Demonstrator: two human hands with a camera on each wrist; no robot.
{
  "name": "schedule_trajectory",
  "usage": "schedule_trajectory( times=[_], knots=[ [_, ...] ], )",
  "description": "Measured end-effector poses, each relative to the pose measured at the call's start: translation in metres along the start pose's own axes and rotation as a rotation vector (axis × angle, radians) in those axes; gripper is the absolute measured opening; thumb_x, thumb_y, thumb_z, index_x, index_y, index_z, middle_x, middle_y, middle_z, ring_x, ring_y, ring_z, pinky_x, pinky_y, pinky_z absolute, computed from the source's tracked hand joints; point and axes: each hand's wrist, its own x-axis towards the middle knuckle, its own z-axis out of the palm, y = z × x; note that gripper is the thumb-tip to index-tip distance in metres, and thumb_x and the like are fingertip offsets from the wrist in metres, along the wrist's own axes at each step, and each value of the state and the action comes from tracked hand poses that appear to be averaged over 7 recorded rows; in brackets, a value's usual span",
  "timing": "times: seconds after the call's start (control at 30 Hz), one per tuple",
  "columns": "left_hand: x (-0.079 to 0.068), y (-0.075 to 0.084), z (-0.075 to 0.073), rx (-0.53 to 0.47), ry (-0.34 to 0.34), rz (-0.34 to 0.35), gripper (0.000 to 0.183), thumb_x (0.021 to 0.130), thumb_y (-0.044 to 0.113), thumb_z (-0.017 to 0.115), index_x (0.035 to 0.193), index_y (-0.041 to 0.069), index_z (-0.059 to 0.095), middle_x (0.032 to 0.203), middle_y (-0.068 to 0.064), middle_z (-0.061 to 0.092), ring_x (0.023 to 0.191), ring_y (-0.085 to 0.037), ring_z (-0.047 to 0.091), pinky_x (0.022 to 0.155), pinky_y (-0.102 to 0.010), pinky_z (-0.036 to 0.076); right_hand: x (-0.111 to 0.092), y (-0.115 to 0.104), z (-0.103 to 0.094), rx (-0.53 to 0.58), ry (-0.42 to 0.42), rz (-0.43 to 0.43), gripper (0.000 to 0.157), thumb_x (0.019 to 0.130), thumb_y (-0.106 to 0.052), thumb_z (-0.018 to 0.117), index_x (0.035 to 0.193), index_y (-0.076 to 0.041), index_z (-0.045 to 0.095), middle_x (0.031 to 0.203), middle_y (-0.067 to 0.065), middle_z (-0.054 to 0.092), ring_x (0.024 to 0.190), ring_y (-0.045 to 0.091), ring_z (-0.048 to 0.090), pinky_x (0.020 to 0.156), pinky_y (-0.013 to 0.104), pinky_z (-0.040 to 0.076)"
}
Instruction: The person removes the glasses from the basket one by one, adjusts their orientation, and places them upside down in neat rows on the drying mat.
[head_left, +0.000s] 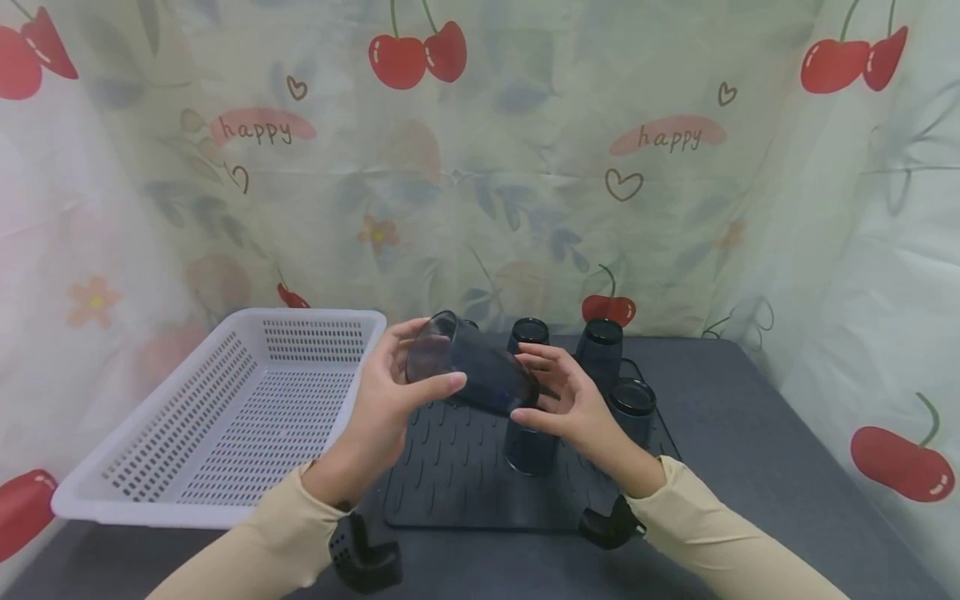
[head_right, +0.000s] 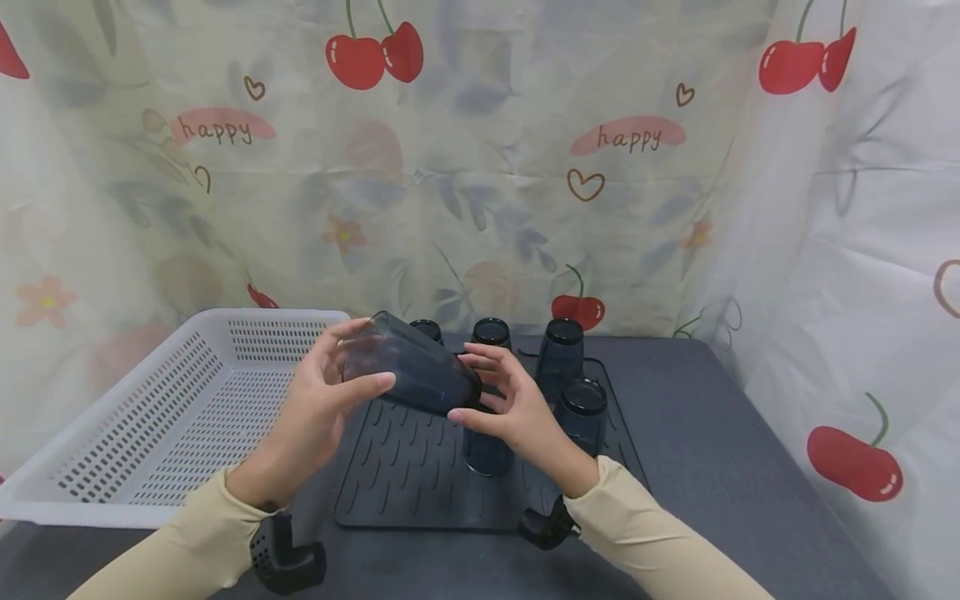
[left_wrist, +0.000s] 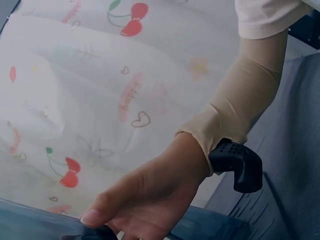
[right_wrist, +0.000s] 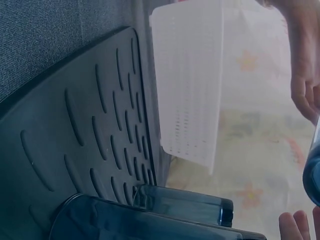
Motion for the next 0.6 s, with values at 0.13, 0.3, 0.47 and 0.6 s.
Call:
schedule_trajectory(
  times=[0.13,0.3,0.47,0.6],
  knots=[
    [-0.0009,-0.0037,0.0036,-0.007,-0.012,-0.002,0.069,0.082,-0.001,0.069,0.142,0.009,0.037,0.134,-0.016,0.051,0.123,-0.023,0.049,0.094,-0.034,0.045,-0.0001,0.0000,0.0017,0.015,-0.035,0.003,0.075,0.082,-0.008,0.077,0.145,-0.008,0.037,0.145,0.014,0.043,0.125,0.011,0.051,0.092,0.029,0.052],
    [-0.0024,-0.0070,0.0069,-0.029,-0.020,0.001,0.069,0.081,-0.002,0.068,0.142,0.010,0.038,0.133,-0.014,0.052,0.121,-0.022,0.050,0.095,-0.034,0.046,0.0003,0.0007,0.0038,0.086,-0.082,-0.003,0.076,0.082,-0.009,0.077,0.145,-0.009,0.035,0.143,0.012,0.043,0.120,0.014,0.054,0.088,0.031,0.055],
    [-0.0042,-0.0080,0.0090,-0.049,-0.022,-0.004,0.070,0.081,-0.001,0.068,0.142,0.011,0.037,0.133,-0.012,0.052,0.122,-0.021,0.050,0.095,-0.032,0.047,-0.0005,0.0010,0.0046,0.105,-0.091,0.006,0.075,0.082,-0.009,0.077,0.144,-0.011,0.036,0.142,0.010,0.045,0.118,0.014,0.056,0.088,0.031,0.055],
    [-0.0053,-0.0081,0.0096,-0.056,-0.020,-0.013,0.070,0.082,0.000,0.068,0.142,0.013,0.036,0.134,-0.010,0.051,0.123,-0.021,0.050,0.096,-0.033,0.046,-0.0013,0.0009,0.0050,0.095,-0.089,0.006,0.073,0.082,-0.010,0.077,0.143,-0.011,0.037,0.140,0.012,0.046,0.116,0.015,0.057,0.088,0.031,0.055]
  ],
)
